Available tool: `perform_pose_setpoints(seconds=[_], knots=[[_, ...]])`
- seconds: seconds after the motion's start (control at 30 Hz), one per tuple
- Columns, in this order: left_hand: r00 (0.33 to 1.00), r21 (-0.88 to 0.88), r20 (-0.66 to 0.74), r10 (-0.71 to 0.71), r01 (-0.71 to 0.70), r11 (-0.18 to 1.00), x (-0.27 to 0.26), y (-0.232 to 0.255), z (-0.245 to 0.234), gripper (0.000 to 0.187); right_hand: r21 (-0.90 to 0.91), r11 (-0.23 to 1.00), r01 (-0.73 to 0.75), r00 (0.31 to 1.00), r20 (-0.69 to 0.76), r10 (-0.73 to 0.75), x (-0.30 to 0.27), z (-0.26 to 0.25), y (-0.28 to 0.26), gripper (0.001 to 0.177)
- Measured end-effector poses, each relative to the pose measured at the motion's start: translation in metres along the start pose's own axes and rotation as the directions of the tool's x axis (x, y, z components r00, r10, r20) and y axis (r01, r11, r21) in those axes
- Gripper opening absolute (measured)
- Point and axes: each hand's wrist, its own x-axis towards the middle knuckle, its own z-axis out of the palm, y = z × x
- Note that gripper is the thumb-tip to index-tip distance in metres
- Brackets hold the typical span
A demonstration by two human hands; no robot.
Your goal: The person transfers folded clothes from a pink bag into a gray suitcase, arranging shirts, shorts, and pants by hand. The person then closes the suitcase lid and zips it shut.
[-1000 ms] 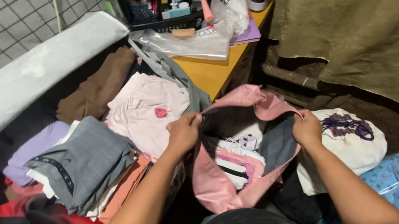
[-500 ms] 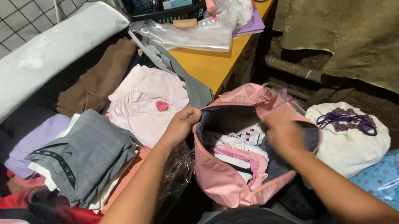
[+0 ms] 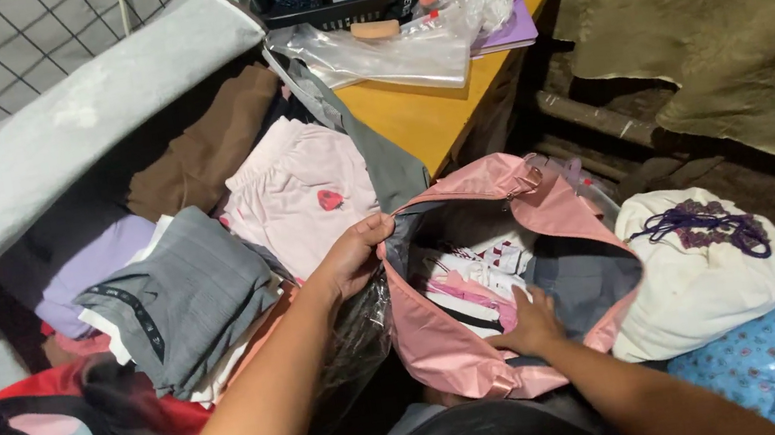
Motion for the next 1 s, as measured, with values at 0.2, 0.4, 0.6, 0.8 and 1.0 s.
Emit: perform_pose_setpoints(seconds=[0.2,0.4,0.6,0.8,1.0], knots=[[1.0,-0.011,0.002,-0.019,0.019,1.0,0.0,0.0,0.001,0.014,0.054,0.999,0.005,0.996,0.086,-0.009,-0.008,-0.021,-0.029,0.124],[0.998,-0.006,-0.043,-0.044,0.044,0.999,-0.004,0.0,0.004,0.011,-0.017,0.96,0.278,0.96,-0.036,-0.278,-0.048,-0.032,-0.055,0.088],[0.997,0.007,-0.052,-0.05,0.05,0.999,-0.006,0.0,0.007,0.013,0.027,0.863,0.504,0.857,-0.137,-0.496,-0.068,-0.026,-0.047,0.061],[0.998,-0.018,-0.013,-0.056,0.056,0.998,-0.005,-0.001,0.005,0.013,0.15,0.768,0.623,0.77,-0.294,-0.567,-0.053,-0.004,-0.034,0.053],[0.999,-0.028,-0.029,-0.046,0.045,0.999,0.002,-0.008,-0.004,0.01,0.335,0.802,0.494,0.845,-0.4,-0.354,-0.048,0.002,-0.043,0.056]])
